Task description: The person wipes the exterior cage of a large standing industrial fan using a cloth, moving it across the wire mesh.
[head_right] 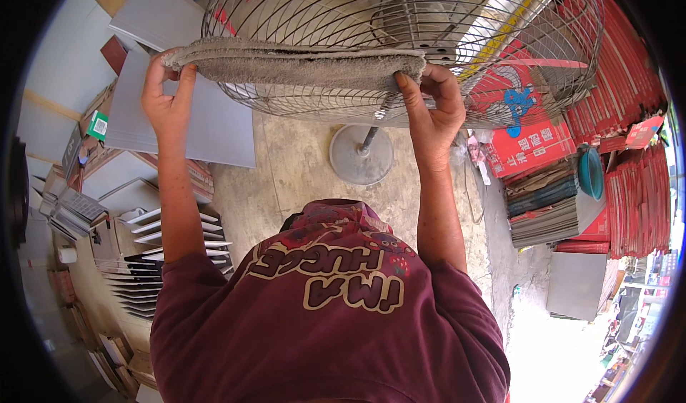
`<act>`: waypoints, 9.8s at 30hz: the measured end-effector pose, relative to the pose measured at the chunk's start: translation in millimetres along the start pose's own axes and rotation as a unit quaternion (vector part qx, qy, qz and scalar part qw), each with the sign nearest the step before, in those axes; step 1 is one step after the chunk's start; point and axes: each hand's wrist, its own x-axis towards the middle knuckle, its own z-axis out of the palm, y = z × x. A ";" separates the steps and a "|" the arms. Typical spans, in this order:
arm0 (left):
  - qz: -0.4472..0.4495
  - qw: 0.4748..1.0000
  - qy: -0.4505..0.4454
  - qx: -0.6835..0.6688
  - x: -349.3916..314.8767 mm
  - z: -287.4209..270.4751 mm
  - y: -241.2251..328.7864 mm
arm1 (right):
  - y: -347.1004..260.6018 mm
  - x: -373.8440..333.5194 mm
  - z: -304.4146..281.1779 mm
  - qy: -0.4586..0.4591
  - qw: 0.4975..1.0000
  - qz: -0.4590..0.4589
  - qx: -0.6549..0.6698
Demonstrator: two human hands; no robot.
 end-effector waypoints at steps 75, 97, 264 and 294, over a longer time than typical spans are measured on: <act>-0.418 0.764 -0.097 -0.482 -132.4 114.5 29.1 | -136.5 108.2 72.7 -0.059 0.824 -0.496 -0.268; -0.280 0.821 -0.148 -0.476 -79.3 148.7 107.3 | -136.0 160.0 -64.0 0.134 0.877 -0.382 -0.258; -0.372 0.916 -0.113 -0.096 -216.7 68.9 -94.8 | 30.1 -50.9 16.9 -0.108 0.973 0.064 -0.193; -0.512 0.785 -0.110 -0.330 -195.2 83.8 -49.9 | -86.5 24.6 164.3 -0.242 0.838 -0.441 -0.213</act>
